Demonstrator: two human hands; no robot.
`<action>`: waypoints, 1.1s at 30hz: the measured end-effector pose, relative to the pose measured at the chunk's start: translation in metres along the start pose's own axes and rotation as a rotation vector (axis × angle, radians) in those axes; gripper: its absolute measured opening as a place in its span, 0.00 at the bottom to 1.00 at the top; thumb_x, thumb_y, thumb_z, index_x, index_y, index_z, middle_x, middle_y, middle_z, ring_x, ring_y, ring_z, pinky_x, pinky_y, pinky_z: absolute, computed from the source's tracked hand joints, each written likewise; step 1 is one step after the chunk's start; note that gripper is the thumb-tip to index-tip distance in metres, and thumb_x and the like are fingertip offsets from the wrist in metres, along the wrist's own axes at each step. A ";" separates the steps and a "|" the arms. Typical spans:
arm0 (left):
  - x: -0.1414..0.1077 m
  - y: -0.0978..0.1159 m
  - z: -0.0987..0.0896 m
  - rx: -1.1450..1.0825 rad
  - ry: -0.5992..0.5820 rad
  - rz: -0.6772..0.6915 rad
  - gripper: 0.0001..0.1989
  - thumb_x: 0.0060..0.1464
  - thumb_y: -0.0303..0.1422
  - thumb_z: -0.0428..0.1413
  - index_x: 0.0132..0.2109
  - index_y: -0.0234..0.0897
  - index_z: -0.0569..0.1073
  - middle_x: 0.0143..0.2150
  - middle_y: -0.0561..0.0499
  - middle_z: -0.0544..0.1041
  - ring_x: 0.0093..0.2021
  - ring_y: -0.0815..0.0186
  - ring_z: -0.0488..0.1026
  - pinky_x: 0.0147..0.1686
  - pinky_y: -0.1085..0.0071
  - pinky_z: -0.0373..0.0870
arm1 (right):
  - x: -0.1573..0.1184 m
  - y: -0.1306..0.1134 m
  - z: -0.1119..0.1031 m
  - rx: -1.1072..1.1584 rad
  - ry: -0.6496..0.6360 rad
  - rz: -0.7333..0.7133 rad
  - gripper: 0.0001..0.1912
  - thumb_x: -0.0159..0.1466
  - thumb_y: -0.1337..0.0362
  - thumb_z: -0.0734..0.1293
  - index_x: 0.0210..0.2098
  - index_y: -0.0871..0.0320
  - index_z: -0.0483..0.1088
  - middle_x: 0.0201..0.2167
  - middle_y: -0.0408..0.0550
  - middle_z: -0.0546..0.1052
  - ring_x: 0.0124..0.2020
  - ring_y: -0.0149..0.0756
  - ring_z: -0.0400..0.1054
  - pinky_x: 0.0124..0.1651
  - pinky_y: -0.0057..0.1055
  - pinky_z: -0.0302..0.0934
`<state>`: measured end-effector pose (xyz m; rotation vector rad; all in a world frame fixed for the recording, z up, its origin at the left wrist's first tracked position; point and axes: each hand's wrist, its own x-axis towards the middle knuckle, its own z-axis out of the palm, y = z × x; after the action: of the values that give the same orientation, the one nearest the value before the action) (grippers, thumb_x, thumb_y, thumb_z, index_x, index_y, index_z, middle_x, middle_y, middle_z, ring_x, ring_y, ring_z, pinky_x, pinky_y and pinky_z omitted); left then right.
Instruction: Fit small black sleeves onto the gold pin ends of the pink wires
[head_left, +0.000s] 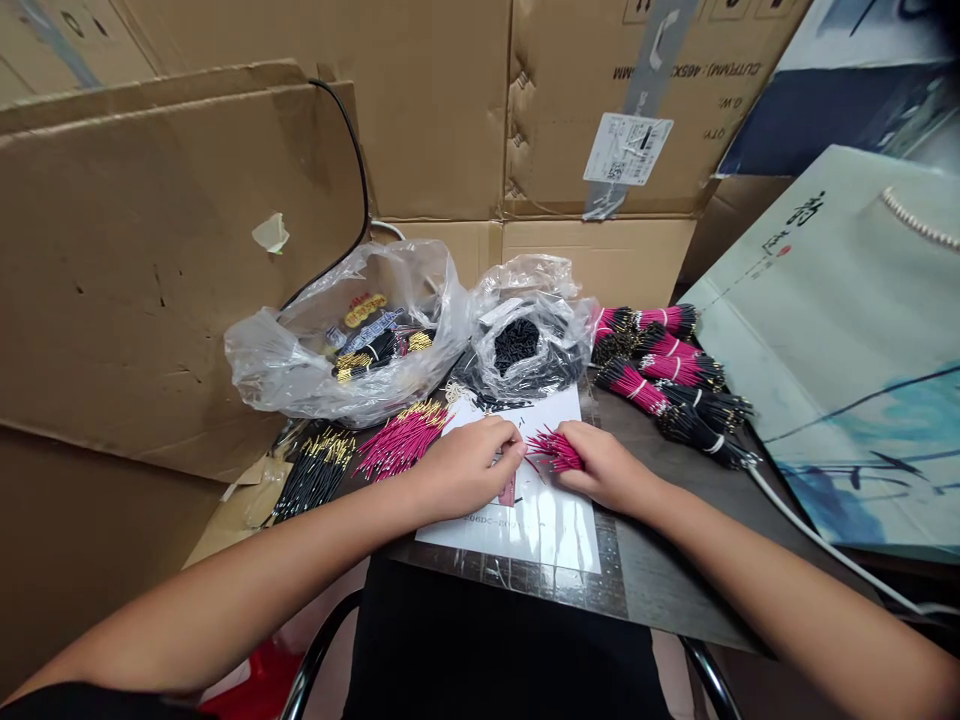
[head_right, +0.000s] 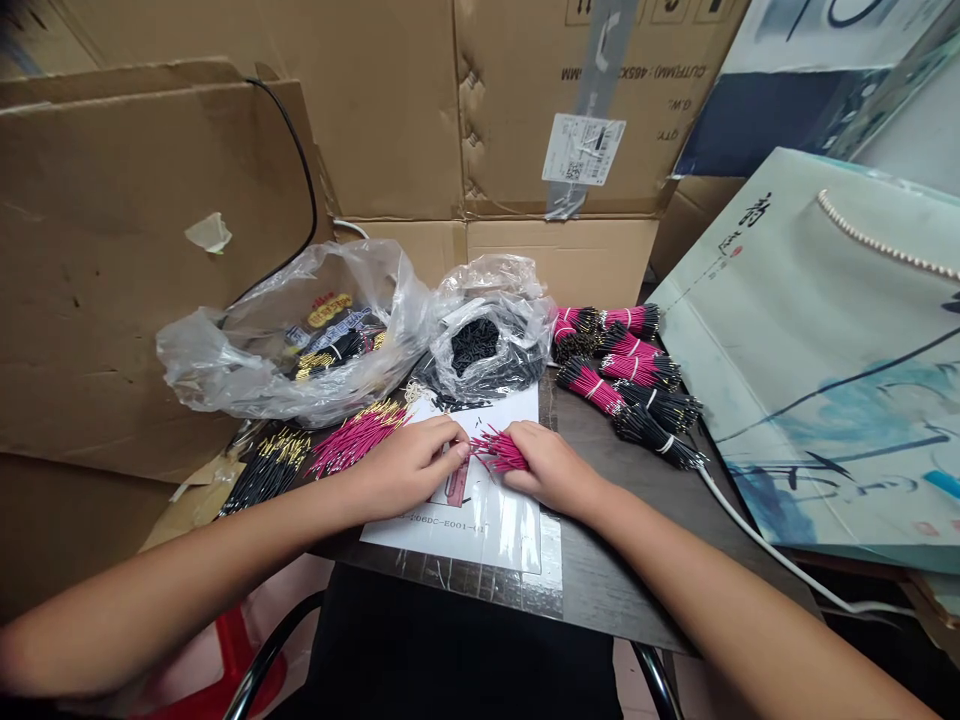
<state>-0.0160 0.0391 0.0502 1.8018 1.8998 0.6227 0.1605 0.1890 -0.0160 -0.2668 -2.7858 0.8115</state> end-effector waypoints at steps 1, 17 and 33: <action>0.000 -0.001 0.000 -0.016 -0.008 0.014 0.17 0.65 0.37 0.41 0.34 0.37 0.70 0.34 0.51 0.74 0.40 0.65 0.69 0.42 0.68 0.65 | 0.000 0.001 0.000 0.012 0.008 0.005 0.12 0.56 0.69 0.64 0.28 0.55 0.52 0.27 0.41 0.62 0.29 0.31 0.55 0.33 0.28 0.49; 0.013 -0.024 0.013 0.619 -0.044 0.238 0.08 0.62 0.26 0.46 0.40 0.34 0.71 0.40 0.45 0.71 0.41 0.60 0.65 0.39 0.64 0.60 | 0.004 0.005 0.001 0.140 0.088 0.061 0.08 0.55 0.69 0.60 0.26 0.55 0.52 0.23 0.39 0.61 0.25 0.29 0.52 0.30 0.28 0.46; 0.037 -0.005 0.019 0.508 0.113 0.209 0.08 0.62 0.32 0.48 0.37 0.34 0.70 0.36 0.47 0.71 0.41 0.59 0.66 0.41 0.63 0.61 | 0.003 0.002 0.001 0.206 0.112 0.112 0.08 0.54 0.70 0.60 0.27 0.55 0.52 0.22 0.37 0.60 0.24 0.28 0.52 0.29 0.27 0.47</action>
<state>-0.0107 0.0758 0.0315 2.3455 2.0966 0.3283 0.1573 0.1910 -0.0176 -0.4206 -2.5779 1.0669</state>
